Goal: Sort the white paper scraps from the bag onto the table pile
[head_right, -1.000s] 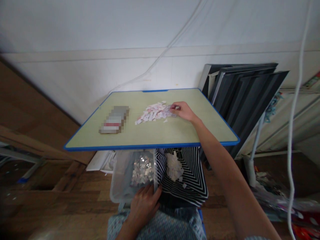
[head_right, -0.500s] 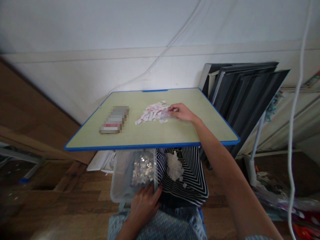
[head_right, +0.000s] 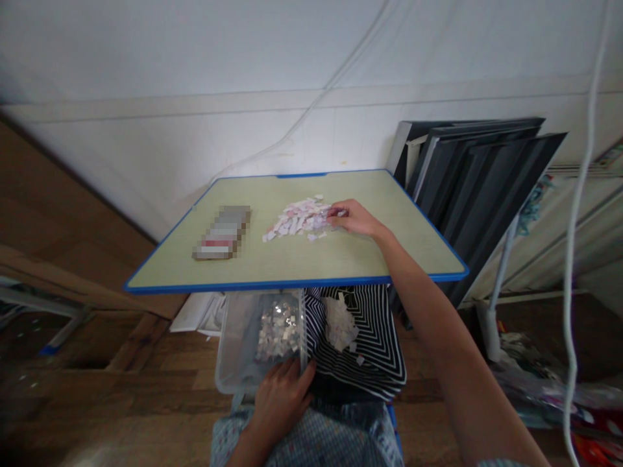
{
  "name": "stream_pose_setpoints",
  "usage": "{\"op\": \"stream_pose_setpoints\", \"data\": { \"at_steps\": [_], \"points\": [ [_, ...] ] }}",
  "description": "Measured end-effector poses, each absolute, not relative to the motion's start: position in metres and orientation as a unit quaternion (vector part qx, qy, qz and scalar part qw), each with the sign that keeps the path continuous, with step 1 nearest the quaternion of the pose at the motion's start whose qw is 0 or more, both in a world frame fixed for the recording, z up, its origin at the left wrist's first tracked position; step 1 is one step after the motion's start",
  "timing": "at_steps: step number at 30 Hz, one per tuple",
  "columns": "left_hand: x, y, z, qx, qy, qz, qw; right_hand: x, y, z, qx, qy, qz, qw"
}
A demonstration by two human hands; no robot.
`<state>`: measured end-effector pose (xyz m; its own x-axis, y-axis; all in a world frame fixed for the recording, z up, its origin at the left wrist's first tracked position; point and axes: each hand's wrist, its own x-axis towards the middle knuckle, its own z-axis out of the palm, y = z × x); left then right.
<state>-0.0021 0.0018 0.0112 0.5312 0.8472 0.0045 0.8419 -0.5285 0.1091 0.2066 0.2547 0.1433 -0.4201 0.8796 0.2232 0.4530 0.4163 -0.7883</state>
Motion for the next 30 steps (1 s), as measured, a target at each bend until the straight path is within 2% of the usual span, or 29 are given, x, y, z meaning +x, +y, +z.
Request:
{"op": "stream_pose_setpoints", "data": {
  "at_steps": [5,10,14,22,28,30],
  "points": [
    [-0.002,0.001,0.01,0.875,0.481,0.04,0.033,0.204,0.257,0.138,-0.392,-0.808,0.32,0.302],
    [-0.002,0.003,0.011,0.875,0.481,0.035,0.037,0.201,0.255,0.14,-0.376,-0.823,0.258,0.338],
    [-0.002,0.003,0.013,0.874,0.484,0.026,0.044,0.206,0.252,0.149,-0.387,-0.819,0.291,0.308],
    [-0.002,0.003,0.012,0.876,0.48,0.026,0.05,0.212,0.251,0.152,-0.439,-0.769,0.305,0.351],
    [-0.002,0.002,0.009,0.876,0.478,0.037,0.044,0.211,0.25,0.153,-0.439,-0.787,0.311,0.302],
    [-0.002,0.001,0.009,0.876,0.479,0.039,0.043,0.213,0.25,0.154,-0.448,-0.779,0.297,0.324]
  ]
}}
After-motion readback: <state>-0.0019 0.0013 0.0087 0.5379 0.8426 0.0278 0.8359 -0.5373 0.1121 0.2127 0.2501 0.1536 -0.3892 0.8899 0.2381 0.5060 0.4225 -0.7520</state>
